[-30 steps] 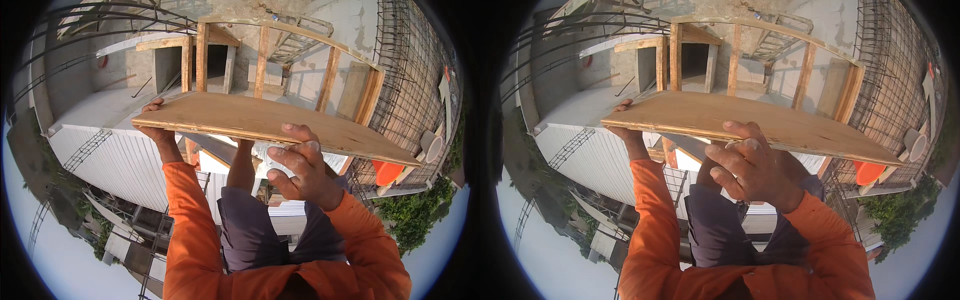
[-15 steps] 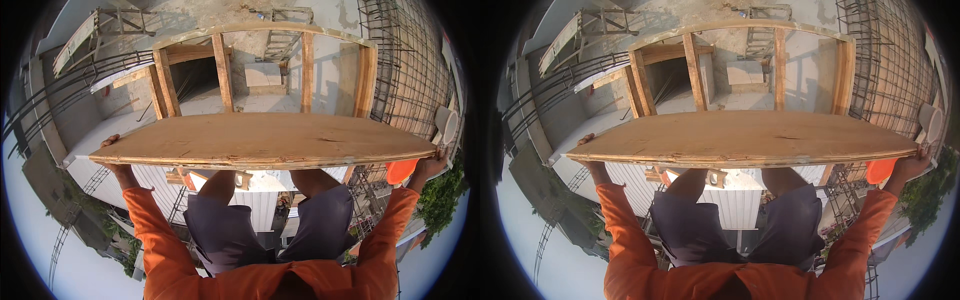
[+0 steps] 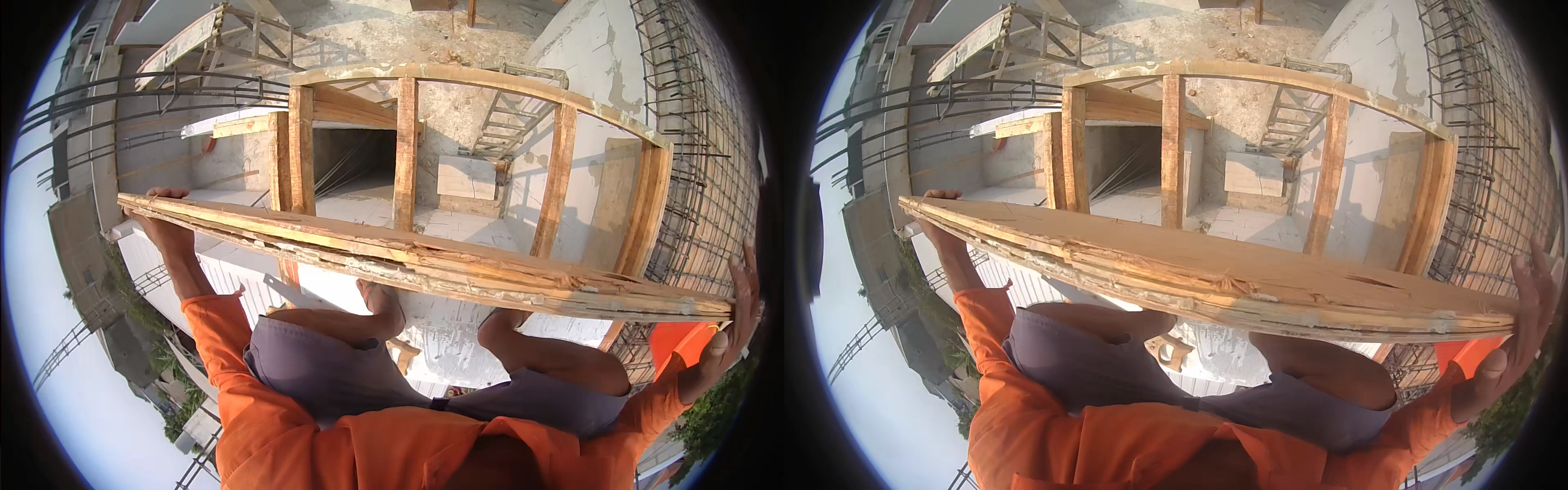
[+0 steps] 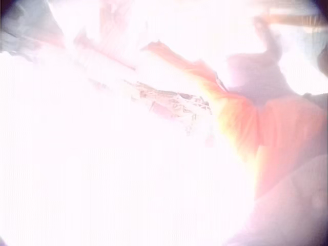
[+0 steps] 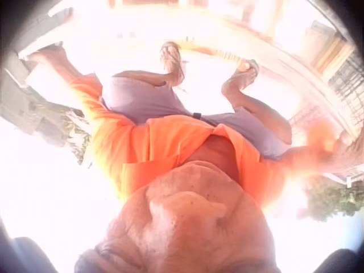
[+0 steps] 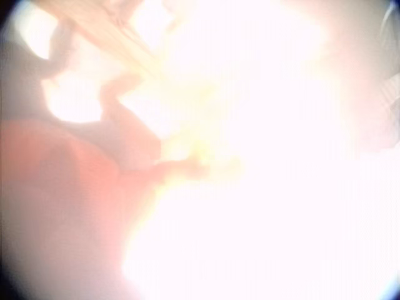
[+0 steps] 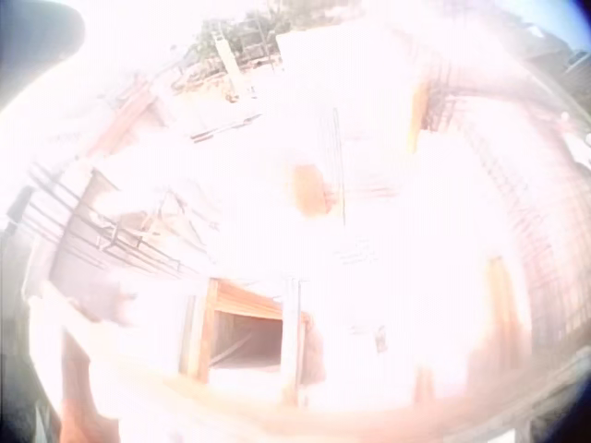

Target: The person saws a wooden board with a hand saw while squatting on a framing structure and then repositions the board by hand.

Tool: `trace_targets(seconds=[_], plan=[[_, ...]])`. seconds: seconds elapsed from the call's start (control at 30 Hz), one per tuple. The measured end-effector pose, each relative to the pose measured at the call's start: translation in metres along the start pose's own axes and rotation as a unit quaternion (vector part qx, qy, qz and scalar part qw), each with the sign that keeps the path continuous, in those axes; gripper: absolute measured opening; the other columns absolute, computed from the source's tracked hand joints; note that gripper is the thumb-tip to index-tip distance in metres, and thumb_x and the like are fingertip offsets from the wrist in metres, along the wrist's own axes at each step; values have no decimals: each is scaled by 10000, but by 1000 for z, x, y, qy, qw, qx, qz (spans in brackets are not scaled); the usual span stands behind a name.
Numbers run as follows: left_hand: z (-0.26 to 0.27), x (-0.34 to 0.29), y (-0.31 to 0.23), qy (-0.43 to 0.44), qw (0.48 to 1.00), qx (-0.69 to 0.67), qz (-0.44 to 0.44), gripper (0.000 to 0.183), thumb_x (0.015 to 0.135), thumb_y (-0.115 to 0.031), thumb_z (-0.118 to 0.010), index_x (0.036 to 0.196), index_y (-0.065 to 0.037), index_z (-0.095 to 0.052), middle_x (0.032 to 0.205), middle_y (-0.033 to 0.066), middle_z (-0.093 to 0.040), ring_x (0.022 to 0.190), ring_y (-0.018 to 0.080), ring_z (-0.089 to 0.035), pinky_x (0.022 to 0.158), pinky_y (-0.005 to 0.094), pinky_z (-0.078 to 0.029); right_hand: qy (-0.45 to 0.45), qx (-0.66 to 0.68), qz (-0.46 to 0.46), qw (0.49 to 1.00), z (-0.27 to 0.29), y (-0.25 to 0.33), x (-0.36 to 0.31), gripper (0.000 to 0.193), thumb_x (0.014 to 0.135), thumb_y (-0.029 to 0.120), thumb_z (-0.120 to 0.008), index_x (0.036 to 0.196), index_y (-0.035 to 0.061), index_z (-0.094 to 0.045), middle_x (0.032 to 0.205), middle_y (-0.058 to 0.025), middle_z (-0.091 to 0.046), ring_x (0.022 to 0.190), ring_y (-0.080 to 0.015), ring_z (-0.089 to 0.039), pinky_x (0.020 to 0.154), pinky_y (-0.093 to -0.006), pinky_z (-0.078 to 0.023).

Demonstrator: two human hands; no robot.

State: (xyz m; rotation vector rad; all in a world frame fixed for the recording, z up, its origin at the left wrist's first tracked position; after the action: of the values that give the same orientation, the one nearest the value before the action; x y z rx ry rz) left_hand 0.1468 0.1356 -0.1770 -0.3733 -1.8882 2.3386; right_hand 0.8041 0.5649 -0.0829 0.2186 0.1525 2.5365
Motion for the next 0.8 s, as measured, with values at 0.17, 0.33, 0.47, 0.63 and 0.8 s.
trace_targets(seconds=[0.17, 0.33, 0.47, 0.63, 0.8], plan=[[2, -9, 37, -50, 992, 111, 13, 754, 909, -654, -303, 1385, -72, -363, 1392, 86, -425, 1247, 211, -397, 898, 410, -331, 49, 79, -177, 980, -59, -32, -34, 650, 916, 539, -453, 1240, -20, -524, 1267, -192, -525, 1177, -333, -488, 1000, -402, -363], [32, 80, 113, -53, 975, 199, -89, 605, 911, -417, -541, 1329, 8, -437, 1250, 175, -521, 1118, 247, -512, 907, 352, -423, 33, 104, -186, 977, -163, -50, 91, 545, 932, 432, -519, 1183, -52, -535, 1144, -153, -570, 1088, -221, -517, 946, -314, -377], [72, 118, 243, -79, 968, 178, 156, 627, 915, -460, -513, 1289, 42, -470, 1236, 195, -530, 1126, 255, -499, 953, 344, -381, 162, 127, -123, 971, -211, -53, 210, 514, 922, 498, -498, 953, -10, -567, 820, -47, -494, 813, -142, -451, 747, -282, -378], [156, 48, 356, 36, 971, 94, 217, 610, 913, -513, -489, 1159, 38, -580, 1081, 139, -608, 982, 196, -537, 846, 314, -420, 194, 109, -126, 967, -261, -4, 167, 499, 921, 509, -466, 796, 28, -501, 702, -20, -404, 714, -125, -369, 634, -296, -333], [158, 35, 340, 37, 974, 133, 178, 645, 891, -577, -487, 948, 42, -658, 803, 74, -619, 718, 155, -518, 652, 297, -425, 130, 138, -117, 975, -221, 28, 137, 531, 924, 491, -466, 1000, -11, -620, 842, -86, -609, 834, -177, -531, 766, -333, -420]])
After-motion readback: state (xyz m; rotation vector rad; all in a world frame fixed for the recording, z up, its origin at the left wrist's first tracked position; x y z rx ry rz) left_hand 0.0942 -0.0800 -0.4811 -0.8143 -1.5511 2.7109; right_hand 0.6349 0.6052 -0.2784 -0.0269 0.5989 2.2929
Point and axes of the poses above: each hand's wrist, its own x-axis towards the middle knuckle, its own z-axis out of the back of the hand, y = z × x, the point moved 8 cm from there along x, towards the middle knuckle
